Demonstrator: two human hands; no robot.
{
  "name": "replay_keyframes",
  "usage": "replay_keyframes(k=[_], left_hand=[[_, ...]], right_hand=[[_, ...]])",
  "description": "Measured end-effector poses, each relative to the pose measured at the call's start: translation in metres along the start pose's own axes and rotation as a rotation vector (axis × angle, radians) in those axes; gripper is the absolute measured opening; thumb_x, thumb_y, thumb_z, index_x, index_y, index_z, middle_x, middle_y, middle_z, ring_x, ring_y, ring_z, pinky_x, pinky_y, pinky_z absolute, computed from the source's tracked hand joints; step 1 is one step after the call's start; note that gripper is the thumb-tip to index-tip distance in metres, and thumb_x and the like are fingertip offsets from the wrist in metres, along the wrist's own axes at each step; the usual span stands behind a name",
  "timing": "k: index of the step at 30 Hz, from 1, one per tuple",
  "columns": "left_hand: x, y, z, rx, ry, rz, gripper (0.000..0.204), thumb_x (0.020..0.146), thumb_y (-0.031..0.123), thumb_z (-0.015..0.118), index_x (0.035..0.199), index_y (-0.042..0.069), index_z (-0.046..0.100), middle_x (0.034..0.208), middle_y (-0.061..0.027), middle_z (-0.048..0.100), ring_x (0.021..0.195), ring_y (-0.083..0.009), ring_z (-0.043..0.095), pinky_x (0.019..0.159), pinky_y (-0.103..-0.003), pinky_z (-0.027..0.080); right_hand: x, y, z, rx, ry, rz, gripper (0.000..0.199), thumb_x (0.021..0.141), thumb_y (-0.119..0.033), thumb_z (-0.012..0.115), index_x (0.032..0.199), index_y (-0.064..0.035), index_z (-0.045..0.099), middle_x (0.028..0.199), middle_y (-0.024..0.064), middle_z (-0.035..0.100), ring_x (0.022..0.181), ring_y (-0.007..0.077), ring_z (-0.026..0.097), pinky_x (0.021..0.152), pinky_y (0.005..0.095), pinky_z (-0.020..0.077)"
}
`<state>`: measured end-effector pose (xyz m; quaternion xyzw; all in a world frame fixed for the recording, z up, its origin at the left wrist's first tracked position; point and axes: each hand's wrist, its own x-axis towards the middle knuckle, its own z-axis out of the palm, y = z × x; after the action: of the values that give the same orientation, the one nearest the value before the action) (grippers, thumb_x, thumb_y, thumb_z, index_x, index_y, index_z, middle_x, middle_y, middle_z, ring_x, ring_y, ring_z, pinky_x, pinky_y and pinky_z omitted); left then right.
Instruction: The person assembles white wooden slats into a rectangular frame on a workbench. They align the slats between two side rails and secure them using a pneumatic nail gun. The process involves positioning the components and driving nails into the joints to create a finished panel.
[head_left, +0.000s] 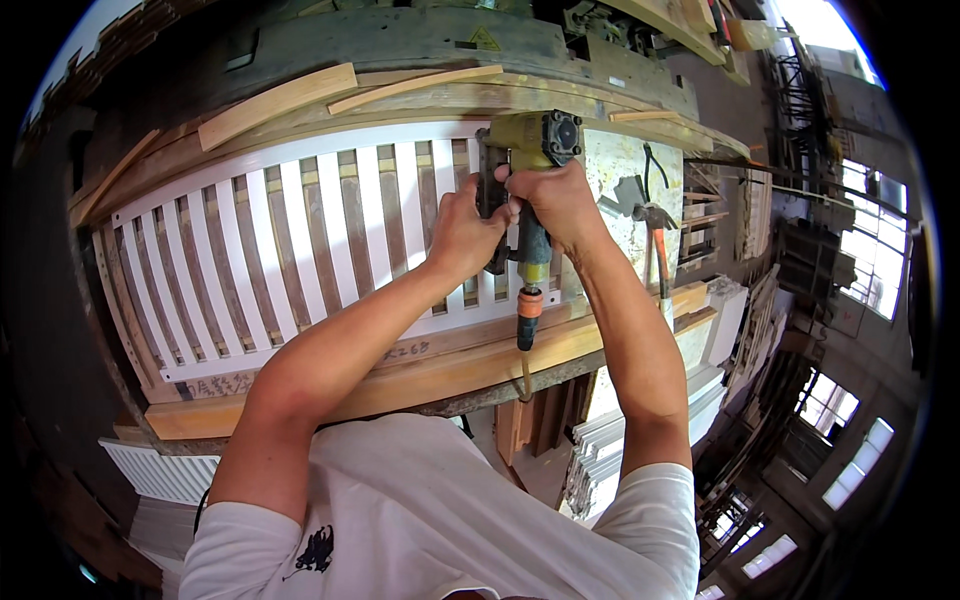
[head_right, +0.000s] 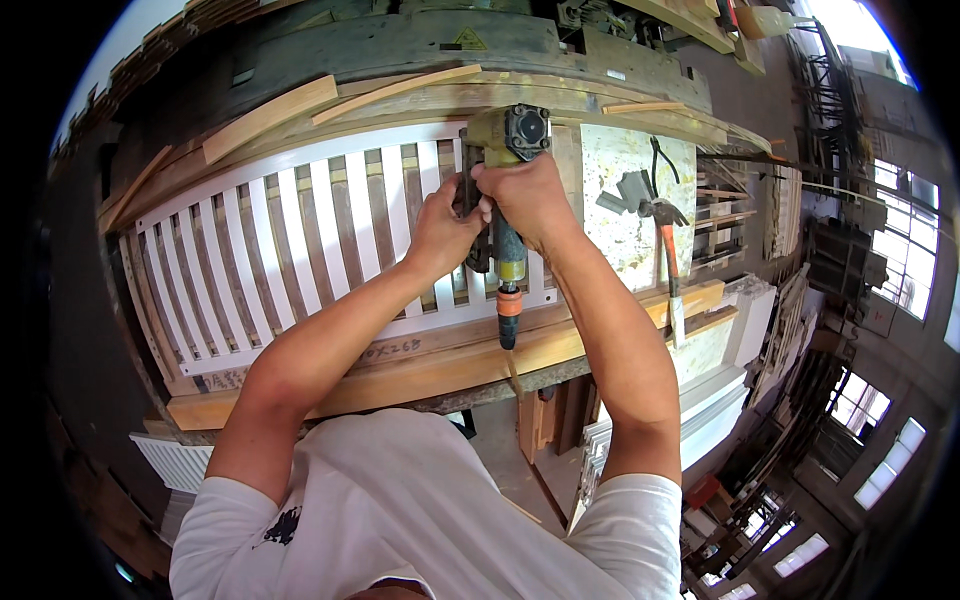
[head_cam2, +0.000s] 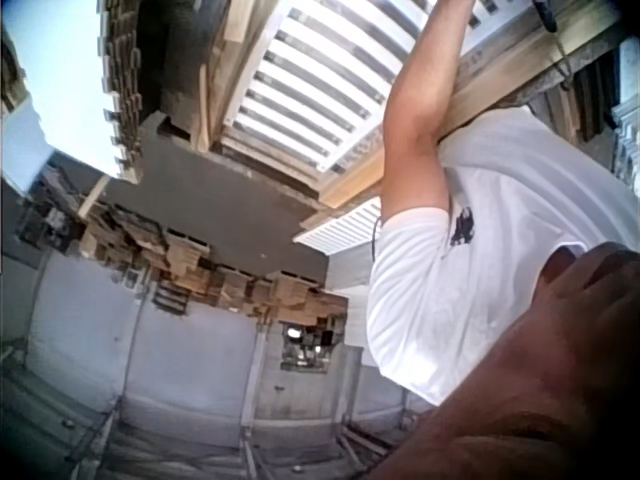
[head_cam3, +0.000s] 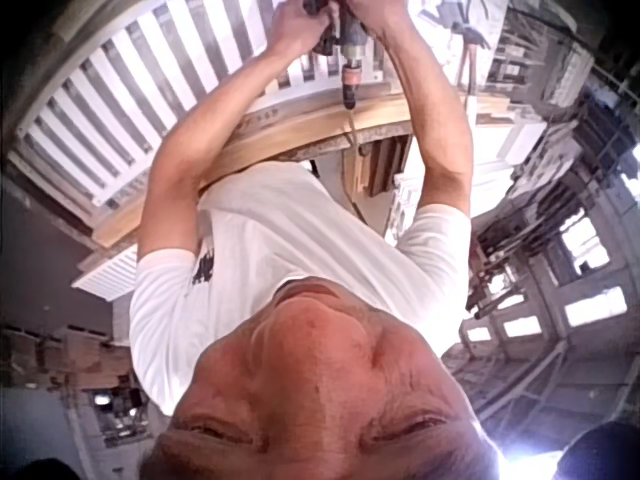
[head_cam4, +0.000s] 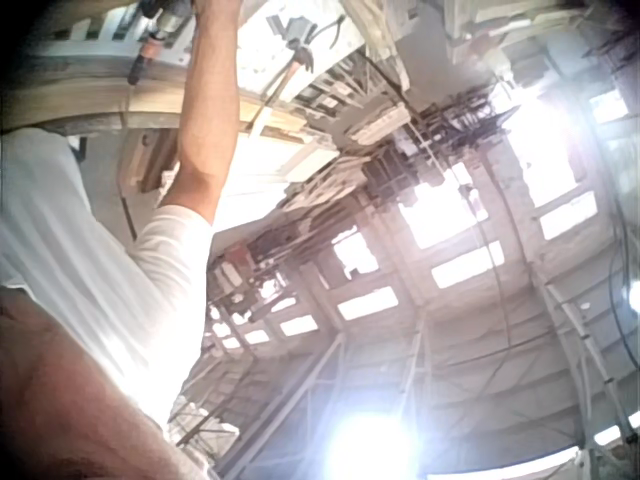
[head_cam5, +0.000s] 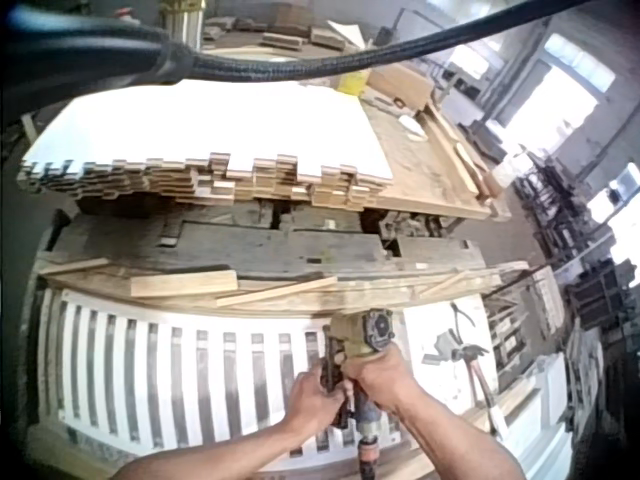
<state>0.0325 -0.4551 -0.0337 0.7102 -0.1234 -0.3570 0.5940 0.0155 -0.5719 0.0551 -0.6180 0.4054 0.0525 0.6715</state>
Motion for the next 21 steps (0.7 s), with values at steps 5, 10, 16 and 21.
replay_keyframes(k=[5,10,16,21], left_hand=[[-0.011,0.012,-0.021,-0.043,0.000,-0.024,0.025,0.089,0.011,0.062,0.108,-0.002,0.054,0.075,-0.0029,0.062,0.070,-0.0093,0.055,0.067,-0.026,0.046],[-0.011,0.003,-0.027,-0.074,-0.003,-0.011,0.026,0.088,0.011,0.064,0.108,-0.002,0.053,0.077,-0.0036,0.062,0.070,-0.0093,0.056,0.067,-0.026,0.047],[-0.013,0.005,-0.034,-0.088,0.002,0.011,0.024,0.088,0.010,0.064,0.106,-0.002,0.054,0.077,-0.0035,0.064,0.072,-0.0095,0.058,0.068,-0.026,0.048],[-0.014,0.005,-0.034,-0.134,0.057,0.029,0.029,0.081,0.008,0.069,0.105,-0.002,0.057,0.076,-0.0127,0.070,0.075,-0.0246,0.069,0.070,-0.035,0.051]], right_hand=[[-0.002,0.000,0.016,0.032,-0.061,0.015,0.021,0.072,0.005,0.058,0.093,0.0092,0.061,0.066,0.0092,0.058,0.048,0.0162,0.053,0.047,0.0298,0.0453],[-0.001,0.000,0.026,0.005,-0.080,-0.026,0.022,0.073,0.005,0.057,0.095,0.0090,0.061,0.067,0.0092,0.058,0.049,0.0159,0.054,0.047,0.0296,0.0452],[-0.002,-0.001,0.030,0.041,-0.060,-0.043,0.010,0.075,0.005,0.058,0.084,0.0067,0.061,0.069,0.0089,0.060,0.048,0.0146,0.053,0.045,0.0293,0.0447],[-0.002,0.000,0.031,-0.036,-0.048,-0.023,0.013,0.075,0.005,0.060,0.088,0.0073,0.061,0.067,0.0086,0.059,0.049,0.0149,0.053,0.046,0.0295,0.0443]])
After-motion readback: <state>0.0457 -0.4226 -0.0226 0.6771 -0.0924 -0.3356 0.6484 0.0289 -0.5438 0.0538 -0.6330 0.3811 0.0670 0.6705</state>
